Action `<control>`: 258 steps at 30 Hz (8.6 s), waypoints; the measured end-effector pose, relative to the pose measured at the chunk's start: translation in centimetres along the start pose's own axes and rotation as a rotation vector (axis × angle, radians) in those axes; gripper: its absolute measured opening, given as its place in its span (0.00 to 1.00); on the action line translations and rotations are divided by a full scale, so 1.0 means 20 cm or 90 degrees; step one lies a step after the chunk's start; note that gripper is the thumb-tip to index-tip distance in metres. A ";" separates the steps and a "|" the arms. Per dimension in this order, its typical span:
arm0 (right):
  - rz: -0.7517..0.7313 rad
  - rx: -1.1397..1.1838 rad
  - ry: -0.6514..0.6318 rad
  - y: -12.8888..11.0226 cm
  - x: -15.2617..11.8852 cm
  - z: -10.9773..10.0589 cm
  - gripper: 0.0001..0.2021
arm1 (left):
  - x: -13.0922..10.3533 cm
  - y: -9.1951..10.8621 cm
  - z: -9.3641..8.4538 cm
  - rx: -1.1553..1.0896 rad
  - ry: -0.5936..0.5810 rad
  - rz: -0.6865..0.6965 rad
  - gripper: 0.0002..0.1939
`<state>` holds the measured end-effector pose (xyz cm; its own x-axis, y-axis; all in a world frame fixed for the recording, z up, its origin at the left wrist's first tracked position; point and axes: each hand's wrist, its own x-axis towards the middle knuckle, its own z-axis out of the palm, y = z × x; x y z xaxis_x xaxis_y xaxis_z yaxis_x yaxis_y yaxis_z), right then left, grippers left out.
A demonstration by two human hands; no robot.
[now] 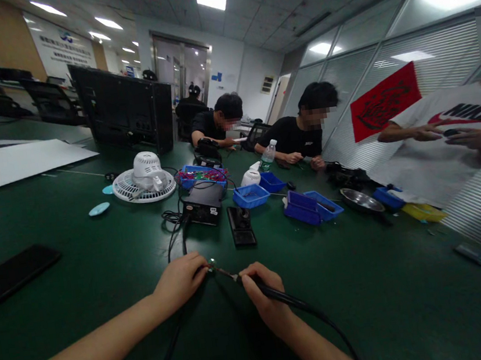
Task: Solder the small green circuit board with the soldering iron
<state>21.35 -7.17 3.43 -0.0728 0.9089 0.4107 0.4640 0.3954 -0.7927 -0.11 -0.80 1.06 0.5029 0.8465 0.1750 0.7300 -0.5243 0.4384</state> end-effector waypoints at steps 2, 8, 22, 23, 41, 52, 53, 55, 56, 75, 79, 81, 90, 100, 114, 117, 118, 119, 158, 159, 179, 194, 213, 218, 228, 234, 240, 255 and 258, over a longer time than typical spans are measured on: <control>-0.002 -0.005 0.019 0.00 0.00 -0.01 0.08 | 0.00 0.00 0.00 0.003 0.001 0.002 0.09; 0.013 -0.003 0.043 -0.01 0.00 -0.02 0.09 | 0.00 0.00 0.00 0.015 -0.005 0.003 0.09; 0.016 -0.001 0.021 0.00 0.01 0.00 0.08 | 0.00 0.02 -0.03 0.016 -0.015 -0.001 0.10; 0.017 0.001 0.020 0.00 0.01 0.00 0.08 | 0.00 0.02 -0.03 0.015 -0.014 -0.001 0.09; 0.030 0.013 0.027 -0.01 0.02 0.00 0.08 | 0.00 0.00 0.00 0.013 -0.002 0.000 0.09; 0.051 0.028 0.039 0.00 0.02 0.00 0.08 | -0.01 0.02 -0.02 0.019 -0.010 0.003 0.08; 0.056 0.029 0.038 0.00 0.02 0.01 0.07 | -0.01 0.02 -0.02 0.018 -0.007 0.008 0.09; 0.066 0.027 0.034 0.00 0.02 0.01 0.07 | -0.01 0.01 -0.01 0.017 -0.001 0.017 0.09; 0.070 0.027 0.032 0.00 0.02 0.01 0.06 | -0.01 0.01 0.00 0.018 0.000 0.020 0.09; 0.174 0.124 -0.047 -0.02 0.10 -0.06 0.05 | 0.00 0.02 -0.02 0.021 -0.014 0.002 0.08; 0.182 0.126 -0.039 -0.03 0.11 -0.06 0.05 | 0.00 0.03 -0.03 0.025 -0.019 0.000 0.08; 0.185 0.129 -0.040 -0.04 0.11 -0.06 0.05 | 0.00 0.03 -0.03 0.028 -0.017 0.002 0.08; 0.184 0.107 -0.039 -0.04 0.10 -0.06 0.05 | -0.01 0.04 -0.04 0.022 -0.025 -0.004 0.10; 0.191 0.108 -0.045 -0.02 0.10 -0.05 0.05 | 0.01 0.02 -0.02 0.009 -0.021 -0.017 0.11; 0.210 0.138 -0.041 -0.01 0.08 -0.04 0.05 | 0.01 0.01 -0.02 -0.005 -0.004 -0.030 0.09; 0.225 0.149 -0.048 0.01 0.07 -0.04 0.06 | 0.01 0.02 -0.02 -0.001 -0.004 -0.041 0.09; 0.228 0.154 -0.047 0.02 0.07 -0.05 0.06 | 0.01 0.02 -0.02 -0.001 -0.006 -0.042 0.09; 0.231 0.158 -0.049 0.03 0.07 -0.05 0.06 | 0.01 0.02 -0.02 -0.003 -0.007 -0.043 0.08; 0.022 0.009 -0.015 -0.01 0.01 -0.03 0.08 | 0.00 0.01 0.00 -0.003 0.007 -0.023 0.07; 0.026 0.009 -0.016 -0.01 0.01 -0.03 0.08 | 0.00 0.02 0.00 -0.003 0.006 -0.025 0.07; 0.041 -0.009 -0.044 -0.02 0.01 -0.03 0.08 | 0.01 0.03 -0.01 -0.009 -0.009 -0.026 0.08; 0.025 -0.001 -0.036 -0.02 0.01 -0.04 0.08 | 0.00 0.01 0.00 -0.009 -0.001 -0.019 0.08; 0.042 -0.015 -0.023 -0.03 0.02 -0.03 0.09 | 0.00 -0.01 0.01 -0.010 0.000 -0.011 0.08; 0.047 -0.007 -0.023 -0.04 0.03 -0.03 0.09 | 0.01 -0.01 0.02 -0.014 0.017 -0.040 0.08; 0.050 -0.006 -0.025 -0.03 0.02 -0.03 0.09 | 0.00 0.02 0.00 0.070 -0.021 -0.008 0.11; 0.041 0.001 -0.019 0.00 0.01 -0.02 0.08 | 0.00 0.03 -0.01 0.068 -0.016 -0.020 0.07; 0.101 0.070 0.011 0.02 0.01 0.00 0.07 | 0.00 0.02 0.00 0.032 -0.001 -0.016 0.06; 0.092 0.091 0.012 0.00 0.01 0.00 0.08 | 0.00 0.01 -0.01 -0.007 0.008 0.003 0.05; 0.093 0.084 0.011 0.00 0.01 0.00 0.08 | 0.00 0.02 -0.01 -0.010 0.010 0.005 0.06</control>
<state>21.28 -7.02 3.53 0.0030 0.9559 0.2937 0.3480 0.2743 -0.8964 0.04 -0.97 1.43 0.5009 0.8439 0.1923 0.7191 -0.5294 0.4501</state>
